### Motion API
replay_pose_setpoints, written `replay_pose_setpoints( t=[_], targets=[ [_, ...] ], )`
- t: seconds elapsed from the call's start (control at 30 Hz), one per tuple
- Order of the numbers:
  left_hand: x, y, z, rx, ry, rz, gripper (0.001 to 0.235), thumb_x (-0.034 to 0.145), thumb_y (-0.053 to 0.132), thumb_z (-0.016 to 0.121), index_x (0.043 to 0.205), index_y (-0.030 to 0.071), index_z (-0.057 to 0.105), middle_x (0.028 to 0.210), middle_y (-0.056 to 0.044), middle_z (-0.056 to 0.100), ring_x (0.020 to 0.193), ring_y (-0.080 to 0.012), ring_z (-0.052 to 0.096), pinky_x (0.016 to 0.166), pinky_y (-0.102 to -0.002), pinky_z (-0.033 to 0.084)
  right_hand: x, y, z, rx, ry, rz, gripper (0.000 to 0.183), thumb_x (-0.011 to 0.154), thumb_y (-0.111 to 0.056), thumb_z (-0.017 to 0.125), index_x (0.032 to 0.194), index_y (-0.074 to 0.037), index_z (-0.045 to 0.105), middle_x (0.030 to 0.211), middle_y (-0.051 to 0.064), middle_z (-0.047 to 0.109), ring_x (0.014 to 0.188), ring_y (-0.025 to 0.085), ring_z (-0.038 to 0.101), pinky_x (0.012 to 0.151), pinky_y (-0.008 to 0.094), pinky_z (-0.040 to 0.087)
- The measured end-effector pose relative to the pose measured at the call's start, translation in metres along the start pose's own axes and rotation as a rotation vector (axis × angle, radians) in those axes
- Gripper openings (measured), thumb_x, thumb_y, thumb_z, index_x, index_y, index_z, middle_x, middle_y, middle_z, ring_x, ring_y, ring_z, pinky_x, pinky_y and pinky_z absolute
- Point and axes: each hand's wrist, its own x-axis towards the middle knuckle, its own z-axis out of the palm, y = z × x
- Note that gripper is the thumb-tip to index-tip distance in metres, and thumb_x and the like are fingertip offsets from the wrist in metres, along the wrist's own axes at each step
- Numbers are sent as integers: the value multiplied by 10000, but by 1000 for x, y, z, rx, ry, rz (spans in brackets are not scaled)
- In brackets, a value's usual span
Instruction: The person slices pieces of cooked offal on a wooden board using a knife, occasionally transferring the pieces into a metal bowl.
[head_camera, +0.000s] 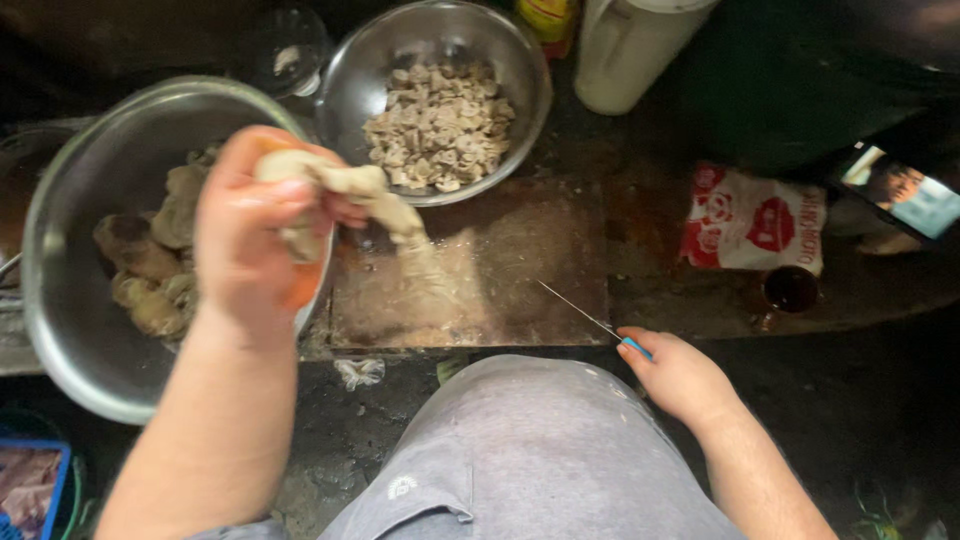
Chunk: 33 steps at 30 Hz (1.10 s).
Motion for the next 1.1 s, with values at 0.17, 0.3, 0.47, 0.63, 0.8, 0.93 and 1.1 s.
replay_pose_setpoints(
  t=[0.17, 0.3, 0.47, 0.63, 0.8, 0.93, 1.1],
  targets=[
    [5, -44, 10, 301, -82, -231, 356, 814, 209, 766, 1084, 35, 612, 998, -111, 715, 900, -192, 711, 829, -341, 601, -11, -2, -7, 12, -20, 101, 467, 969, -437, 544, 1377, -229, 638, 1244, 123, 721, 1115, 299, 707, 955, 392, 552],
    [2, -87, -11, 908, -306, -673, 389, 794, 302, 774, 1112, 90, 706, 1006, -79, 749, 900, -200, 702, 760, -351, 564, -18, -7, -11, 69, -21, 159, 459, 969, -418, 544, 1377, -232, 640, 1186, 113, 752, 1080, 285, 726, 940, 391, 554],
    [-18, -146, -46, 1622, -507, -892, 441, 815, 353, 767, 1193, 131, 714, 1199, -145, 739, 1105, -320, 700, 955, -448, 549, -21, -9, -7, 118, -56, 263, 449, 996, -390, 529, 1403, -233, 632, 1063, 143, 791, 1002, 294, 762, 919, 392, 568],
    [-22, -180, -48, 1829, -514, -650, 475, 800, 351, 776, 1149, 34, 721, 1254, -191, 677, 1203, -374, 629, 1041, -466, 505, -16, -6, 5, 195, 137, 81, 410, 994, -360, 557, 1328, -147, 662, 1158, 145, 746, 1054, 304, 708, 902, 396, 540],
    [-4, -244, 7, 1453, -510, -259, 425, 885, 324, 709, 1158, -1, 682, 1192, -197, 657, 1170, -379, 603, 1000, -473, 498, -12, -25, 3, 352, 36, 258, 433, 1009, -337, 544, 1420, -213, 606, 1087, 161, 776, 972, 322, 751, 886, 388, 571],
    [-1, -295, 22, 1409, -351, -22, 411, 849, 209, 663, 1225, 44, 681, 1141, -207, 651, 1078, -430, 592, 899, -508, 507, -5, -24, 10, 300, 233, -42, 425, 1001, -289, 550, 1419, -234, 602, 1157, 151, 729, 1035, 294, 706, 888, 369, 538],
    [-4, -320, 7, 1599, -425, -168, 247, 868, 90, 611, 1097, 41, 690, 1117, -190, 639, 1101, -373, 630, 964, -459, 547, -4, -17, 8, 250, 192, 11, 480, 999, -268, 534, 1475, -325, 545, 1036, 159, 716, 966, 286, 706, 873, 367, 548]
  ],
)
